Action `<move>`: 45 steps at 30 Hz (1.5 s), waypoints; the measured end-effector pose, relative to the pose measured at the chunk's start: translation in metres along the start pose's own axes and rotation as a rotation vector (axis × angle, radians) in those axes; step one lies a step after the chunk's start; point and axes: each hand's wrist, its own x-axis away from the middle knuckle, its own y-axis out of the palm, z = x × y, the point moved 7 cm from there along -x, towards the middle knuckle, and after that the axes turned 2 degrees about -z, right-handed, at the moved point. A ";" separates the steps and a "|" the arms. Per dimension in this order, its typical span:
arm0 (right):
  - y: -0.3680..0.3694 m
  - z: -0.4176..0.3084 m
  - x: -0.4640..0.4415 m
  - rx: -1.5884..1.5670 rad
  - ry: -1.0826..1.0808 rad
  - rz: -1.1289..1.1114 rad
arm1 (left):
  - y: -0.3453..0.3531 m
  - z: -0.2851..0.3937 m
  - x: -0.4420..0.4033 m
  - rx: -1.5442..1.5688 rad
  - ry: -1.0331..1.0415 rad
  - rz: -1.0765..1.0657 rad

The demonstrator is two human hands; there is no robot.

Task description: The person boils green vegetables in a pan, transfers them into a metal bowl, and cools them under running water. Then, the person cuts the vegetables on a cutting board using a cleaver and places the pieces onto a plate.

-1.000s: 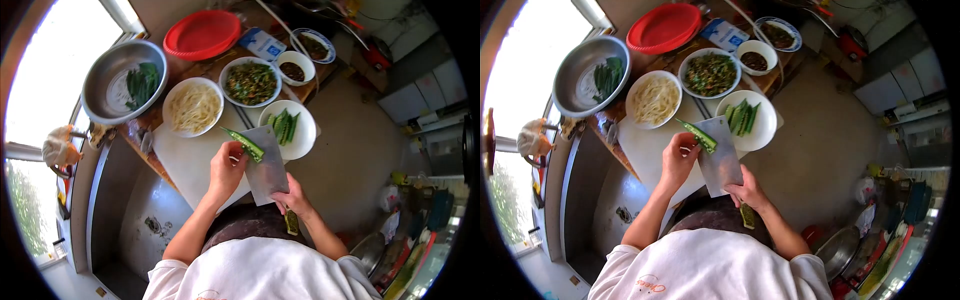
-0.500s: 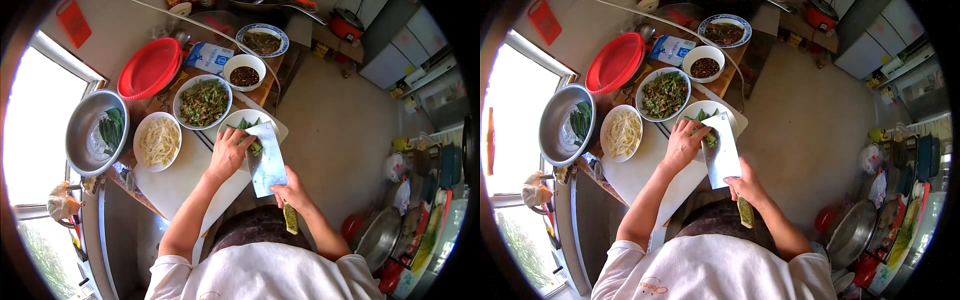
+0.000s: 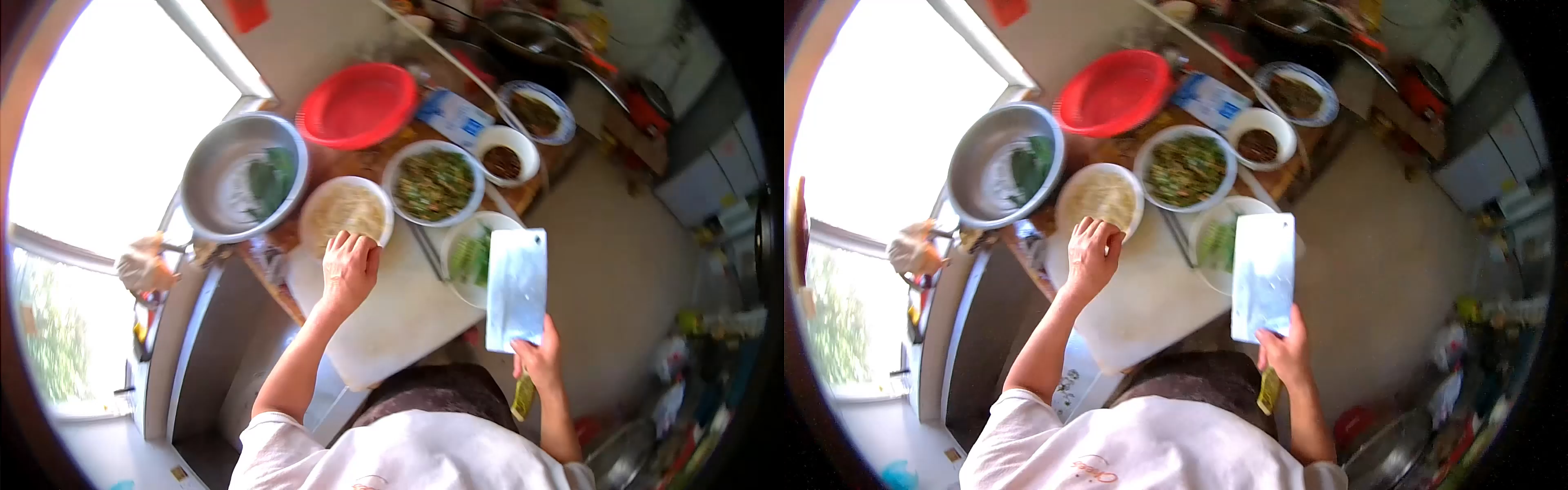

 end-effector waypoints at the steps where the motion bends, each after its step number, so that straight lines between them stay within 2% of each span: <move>1: 0.008 0.000 -0.001 0.002 0.009 -0.024 | -0.014 -0.034 0.004 -0.059 -0.073 0.053; 3: 0.026 0.005 -0.004 0.012 0.040 -0.082 | -0.047 -0.109 0.008 -0.136 -0.205 0.155; 5: 0.042 0.006 -0.005 0.030 0.070 -0.115 | -0.083 -0.178 0.007 -0.134 -0.616 0.198; 7: 0.056 0.005 -0.008 0.049 0.092 -0.150 | -0.103 -0.231 0.001 -0.187 -0.879 0.094; 10: 0.073 0.003 -0.011 0.065 0.107 -0.192 | -0.107 -0.289 -0.005 -0.248 -0.953 0.084; 13: 0.083 0.002 -0.013 0.077 0.120 -0.214 | -0.094 -0.326 -0.016 -0.282 -0.920 0.074; 16: 0.090 0.000 -0.014 0.096 0.132 -0.208 | -0.075 -0.352 -0.033 -0.293 -0.961 -0.050; 22: 0.099 -0.002 -0.016 0.095 0.129 -0.186 | -0.055 -0.353 -0.058 -0.300 -1.066 -0.258; 25: 0.101 0.001 -0.019 0.081 0.130 -0.191 | -0.051 -0.348 -0.064 -0.280 -1.037 -0.301; 28: 0.105 0.001 -0.023 0.090 0.126 -0.215 | -0.048 -0.360 -0.062 -0.237 -0.989 -0.169; 32: 0.110 -0.001 -0.025 0.115 0.134 -0.241 | -0.070 -0.380 -0.050 -0.118 -1.034 -0.041; 33: 0.111 -0.001 -0.026 0.120 0.137 -0.248 | -0.082 -0.378 -0.045 -0.117 -1.004 0.010; 36: 0.115 -0.005 -0.025 0.114 0.110 -0.262 | -0.105 -0.364 -0.037 0.443 -0.855 0.035; 37: 0.117 -0.006 -0.024 0.119 0.104 -0.268 | -0.120 -0.324 -0.036 0.621 -0.741 0.044; 38: 0.118 -0.007 -0.023 0.123 0.102 -0.269 | -0.129 -0.290 -0.029 0.660 -0.641 0.000; 39: 0.117 -0.007 -0.021 0.130 0.108 -0.265 | -0.131 -0.255 -0.016 0.627 -0.568 -0.130; 40: 0.115 -0.001 -0.021 0.154 0.145 -0.291 | -0.125 -0.215 0.003 0.807 -0.574 -0.162; 41: 0.119 -0.004 -0.019 0.173 0.152 -0.315 | -0.112 -0.173 0.021 0.851 -0.654 -0.287; 42: 0.121 -0.003 -0.019 0.191 0.157 -0.324 | -0.095 -0.142 0.038 0.708 -0.514 -0.373; 44: 0.122 0.007 -0.019 0.272 0.166 -0.331 | -0.042 -0.095 0.081 0.722 -0.417 -0.500; 45: 0.123 0.009 -0.019 0.331 0.147 -0.332 | -0.017 -0.077 0.095 0.541 -0.260 -0.601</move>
